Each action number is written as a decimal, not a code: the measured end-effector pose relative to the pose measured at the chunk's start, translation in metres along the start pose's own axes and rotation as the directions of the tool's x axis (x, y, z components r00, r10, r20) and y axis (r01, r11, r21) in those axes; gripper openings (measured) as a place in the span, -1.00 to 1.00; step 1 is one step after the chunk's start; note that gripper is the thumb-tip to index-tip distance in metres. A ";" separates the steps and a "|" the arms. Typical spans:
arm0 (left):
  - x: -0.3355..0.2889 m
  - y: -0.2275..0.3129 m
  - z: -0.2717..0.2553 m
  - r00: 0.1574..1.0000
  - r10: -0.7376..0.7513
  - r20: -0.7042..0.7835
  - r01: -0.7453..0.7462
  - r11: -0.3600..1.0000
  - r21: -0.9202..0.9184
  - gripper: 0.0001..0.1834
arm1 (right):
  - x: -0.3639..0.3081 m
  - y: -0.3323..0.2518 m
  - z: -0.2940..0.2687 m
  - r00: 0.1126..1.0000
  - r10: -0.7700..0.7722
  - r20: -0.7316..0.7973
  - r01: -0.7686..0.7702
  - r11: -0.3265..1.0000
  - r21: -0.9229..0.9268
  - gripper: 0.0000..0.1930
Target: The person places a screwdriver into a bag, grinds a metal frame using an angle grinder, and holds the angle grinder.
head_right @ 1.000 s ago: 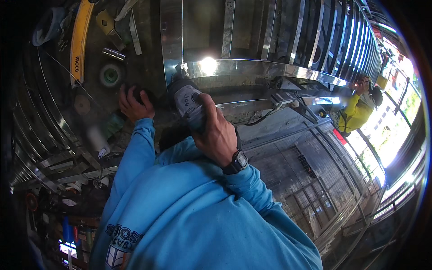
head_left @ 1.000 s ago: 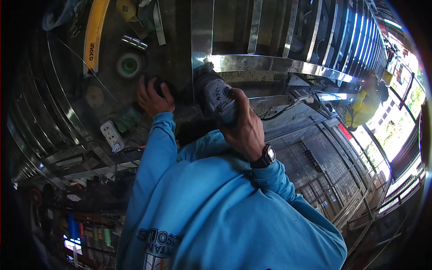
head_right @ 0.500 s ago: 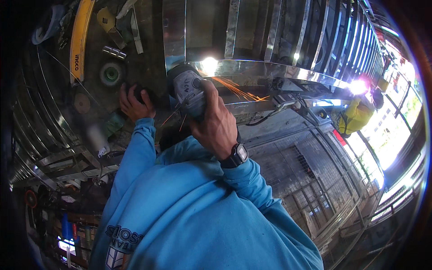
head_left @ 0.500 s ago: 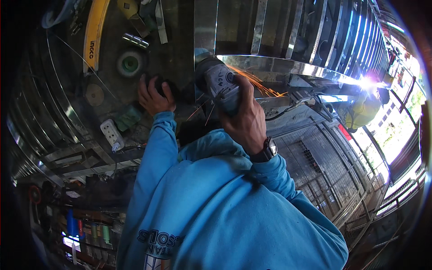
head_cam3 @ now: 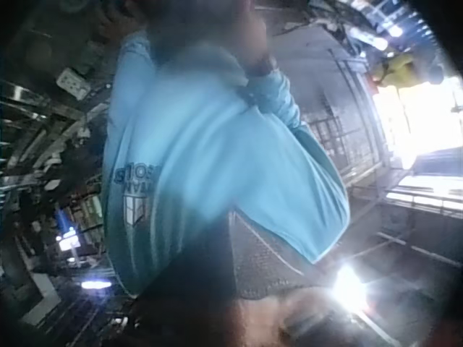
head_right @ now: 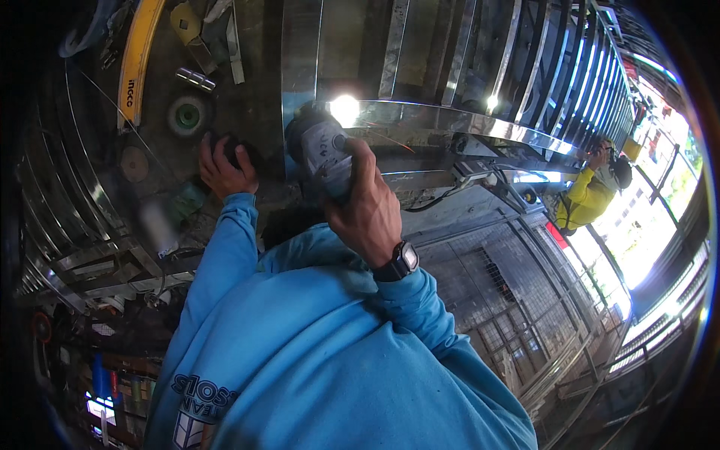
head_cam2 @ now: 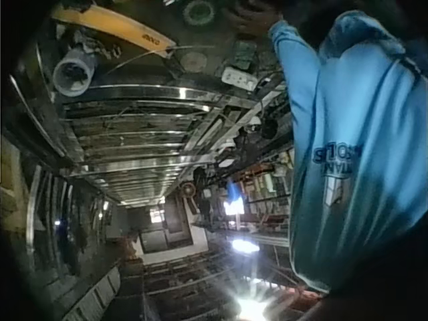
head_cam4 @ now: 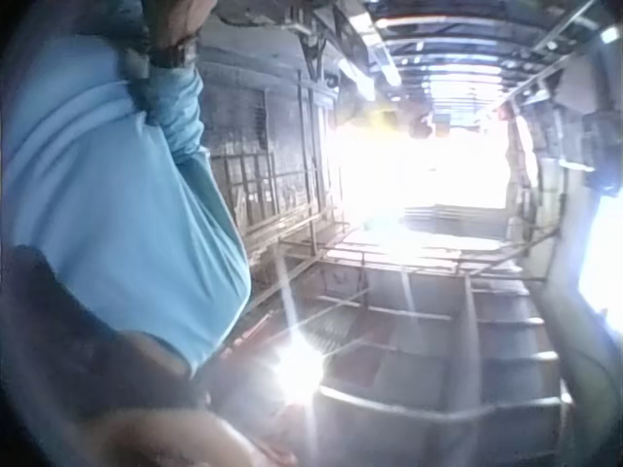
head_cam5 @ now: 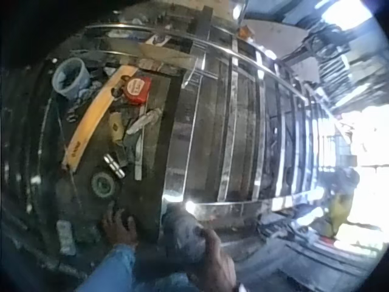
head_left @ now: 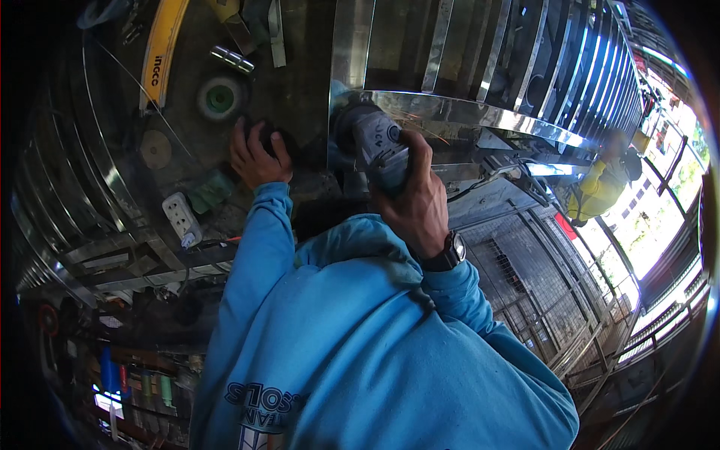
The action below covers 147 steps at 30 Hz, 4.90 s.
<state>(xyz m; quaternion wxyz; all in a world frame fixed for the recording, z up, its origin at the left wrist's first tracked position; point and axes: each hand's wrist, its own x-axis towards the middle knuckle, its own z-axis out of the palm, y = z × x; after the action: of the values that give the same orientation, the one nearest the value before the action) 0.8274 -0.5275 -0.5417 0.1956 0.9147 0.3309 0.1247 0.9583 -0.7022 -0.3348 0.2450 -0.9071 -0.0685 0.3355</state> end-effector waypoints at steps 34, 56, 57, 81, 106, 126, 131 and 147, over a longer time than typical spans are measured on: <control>0.001 -0.001 -0.001 1.000 -0.004 -0.010 0.004 1.000 -0.016 -0.65 | -0.005 0.000 -0.013 0.999 -0.028 0.033 0.031 0.995 -0.094 -0.21; 0.002 -0.002 0.000 0.997 0.044 -0.062 -0.046 0.999 -0.028 -0.66 | -0.035 0.000 -0.009 0.999 0.011 0.039 -0.008 0.996 -0.093 -0.21; 0.003 -0.003 0.001 0.997 0.047 -0.066 -0.049 0.998 -0.034 -0.66 | -0.043 0.003 -0.009 1.000 0.002 0.008 -0.001 0.996 -0.090 -0.21; -0.019 -0.029 -0.045 0.998 0.060 0.004 -0.047 0.816 -0.577 -0.62 | -0.168 0.090 -0.041 0.874 -0.066 -0.481 0.156 0.977 0.148 -0.15; -0.124 0.154 -0.179 0.585 0.367 0.723 0.771 0.025 -0.636 -0.12 | -0.147 0.014 0.015 0.866 -0.151 -0.477 0.361 0.848 0.387 -0.08; 0.003 0.062 -0.185 0.568 0.016 0.823 0.645 0.612 -0.458 -0.31 | -0.095 -0.057 0.109 0.910 0.057 -0.410 0.315 0.547 0.776 -0.09; 0.016 0.074 -0.182 0.445 0.117 0.888 0.817 0.352 -0.456 -0.38 | -0.080 -0.058 0.113 0.918 0.088 -0.386 0.273 0.566 0.778 -0.06; 0.017 0.018 -0.124 0.474 0.057 0.879 0.681 0.609 -0.407 -0.42 | -0.056 -0.045 0.107 0.971 -0.026 -0.239 0.209 0.586 0.783 -0.04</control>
<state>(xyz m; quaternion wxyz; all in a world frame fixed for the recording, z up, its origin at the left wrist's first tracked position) 0.8053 -0.4947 -0.4212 0.6890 0.6131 0.2986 -0.2452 0.8483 -0.6366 -0.3504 0.6542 -0.7217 0.0548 0.2195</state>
